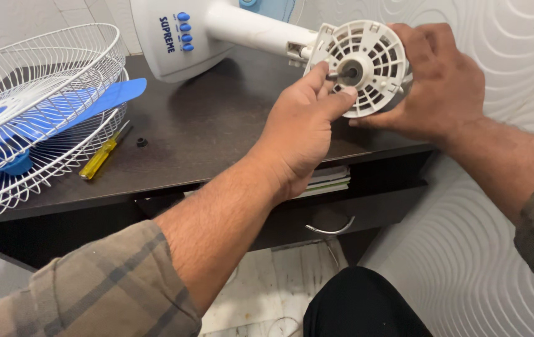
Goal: The person assembles a table fan by attaching the front wire cage to the motor housing, aligning the central hub, and securing it with a plastic nut. The fan blades and rear cage remain separate on the table.
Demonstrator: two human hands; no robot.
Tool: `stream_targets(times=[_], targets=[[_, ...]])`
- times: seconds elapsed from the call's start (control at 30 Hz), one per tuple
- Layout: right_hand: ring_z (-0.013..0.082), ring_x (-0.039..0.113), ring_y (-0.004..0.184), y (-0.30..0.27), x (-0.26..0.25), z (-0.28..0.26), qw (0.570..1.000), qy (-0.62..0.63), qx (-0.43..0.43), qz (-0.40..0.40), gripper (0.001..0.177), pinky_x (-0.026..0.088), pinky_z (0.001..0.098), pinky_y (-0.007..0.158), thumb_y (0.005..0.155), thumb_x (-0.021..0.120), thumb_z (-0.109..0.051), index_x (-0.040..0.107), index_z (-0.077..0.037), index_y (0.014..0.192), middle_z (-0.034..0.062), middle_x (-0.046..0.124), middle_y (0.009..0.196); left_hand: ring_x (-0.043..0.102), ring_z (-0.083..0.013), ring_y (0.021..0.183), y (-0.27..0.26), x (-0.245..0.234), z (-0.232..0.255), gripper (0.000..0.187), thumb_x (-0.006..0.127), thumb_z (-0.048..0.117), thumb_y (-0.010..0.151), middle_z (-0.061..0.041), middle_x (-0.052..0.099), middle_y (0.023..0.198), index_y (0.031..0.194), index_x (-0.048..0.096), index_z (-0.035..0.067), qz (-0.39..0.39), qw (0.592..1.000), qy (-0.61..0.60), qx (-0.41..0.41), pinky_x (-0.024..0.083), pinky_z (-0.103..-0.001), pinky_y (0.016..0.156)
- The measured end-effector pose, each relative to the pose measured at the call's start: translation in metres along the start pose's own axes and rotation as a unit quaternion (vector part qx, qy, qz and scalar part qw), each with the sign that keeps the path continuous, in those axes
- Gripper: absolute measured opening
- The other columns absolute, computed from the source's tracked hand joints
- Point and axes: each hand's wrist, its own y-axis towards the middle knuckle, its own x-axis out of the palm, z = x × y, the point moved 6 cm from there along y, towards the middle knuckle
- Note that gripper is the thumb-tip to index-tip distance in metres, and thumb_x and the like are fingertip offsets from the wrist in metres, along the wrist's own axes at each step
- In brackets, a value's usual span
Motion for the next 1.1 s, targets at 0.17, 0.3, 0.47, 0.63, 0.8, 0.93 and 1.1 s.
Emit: stream_targets(times=[0.17,0.3,0.47,0.63,0.8,0.93,1.1], targets=[[0.0212,0.068,0.083,0.016,-0.011,-0.005,0.998,-0.038,-0.032,0.039,0.099,0.057,0.0361,0.062,0.060,0.096,-0.070,0.063,-0.007,0.129,0.0082,0.061,0.110,0.051,-0.0194,0.137,0.009,0.006,0.016,0.073,0.057,0.005,0.099,-0.016,0.051,0.150,0.158,0.015,-0.007,-0.020,0.998,0.013,0.056,0.037,-0.033,0.117],[0.0229,0.069,0.082,0.025,-0.017,-0.007,0.999,-0.006,-0.004,0.051,0.080,0.057,0.0379,0.064,0.070,0.093,-0.069,0.069,-0.004,0.112,0.0098,0.066,0.102,0.064,-0.0219,0.123,0.015,0.012,0.038,0.059,0.062,0.013,0.097,-0.017,0.066,0.135,0.151,0.041,-0.002,-0.043,0.985,0.126,0.106,0.051,-0.035,0.106],[0.0289,0.073,0.090,0.027,-0.004,0.002,0.969,0.122,0.211,-0.037,0.071,0.056,0.0443,0.077,0.079,0.090,-0.070,0.073,-0.006,0.105,0.0122,0.074,0.100,0.068,-0.0201,0.120,0.031,0.015,0.050,0.066,0.071,0.027,0.091,-0.012,0.070,0.129,0.148,0.044,0.004,-0.039,0.946,0.305,0.108,0.055,-0.034,0.102],[0.0299,0.074,0.092,0.019,0.003,0.003,0.935,0.154,0.311,-0.073,0.078,0.056,0.0434,0.080,0.076,0.085,-0.073,0.070,-0.003,0.106,0.0137,0.076,0.099,0.058,-0.0259,0.139,0.042,0.006,0.046,0.083,0.071,0.031,0.092,-0.017,0.048,0.155,0.158,0.029,0.003,-0.069,0.885,0.432,0.162,0.050,-0.036,0.116],[0.0282,0.074,0.097,0.016,0.009,0.007,0.921,0.209,0.318,-0.082,0.087,0.057,0.0399,0.082,0.077,0.081,-0.076,0.066,0.001,0.116,0.0171,0.075,0.105,0.013,-0.0377,0.162,0.031,-0.010,0.024,0.108,0.080,0.031,0.095,-0.026,0.007,0.172,0.164,0.002,0.006,-0.031,0.839,0.502,0.208,0.024,-0.043,0.130],[0.0228,0.076,0.095,0.009,0.022,0.005,0.874,0.308,0.364,-0.088,0.089,0.060,0.0343,0.080,0.074,0.078,-0.076,0.061,-0.001,0.120,0.0148,0.074,0.105,0.007,-0.0348,0.161,0.021,-0.022,0.006,0.119,0.075,0.026,0.089,-0.023,0.000,0.173,0.161,-0.019,0.013,-0.060,0.873,0.466,0.126,0.020,-0.042,0.129],[0.0215,0.076,0.087,0.011,0.018,0.002,0.875,0.297,0.377,-0.070,0.089,0.059,0.0331,0.072,0.073,0.079,-0.080,0.068,0.002,0.106,0.0136,0.075,0.095,0.009,-0.0331,0.160,0.024,-0.026,0.009,0.121,0.078,0.026,0.090,-0.021,0.000,0.174,0.159,-0.022,0.019,-0.061,0.882,0.460,0.081,0.018,-0.041,0.128]])
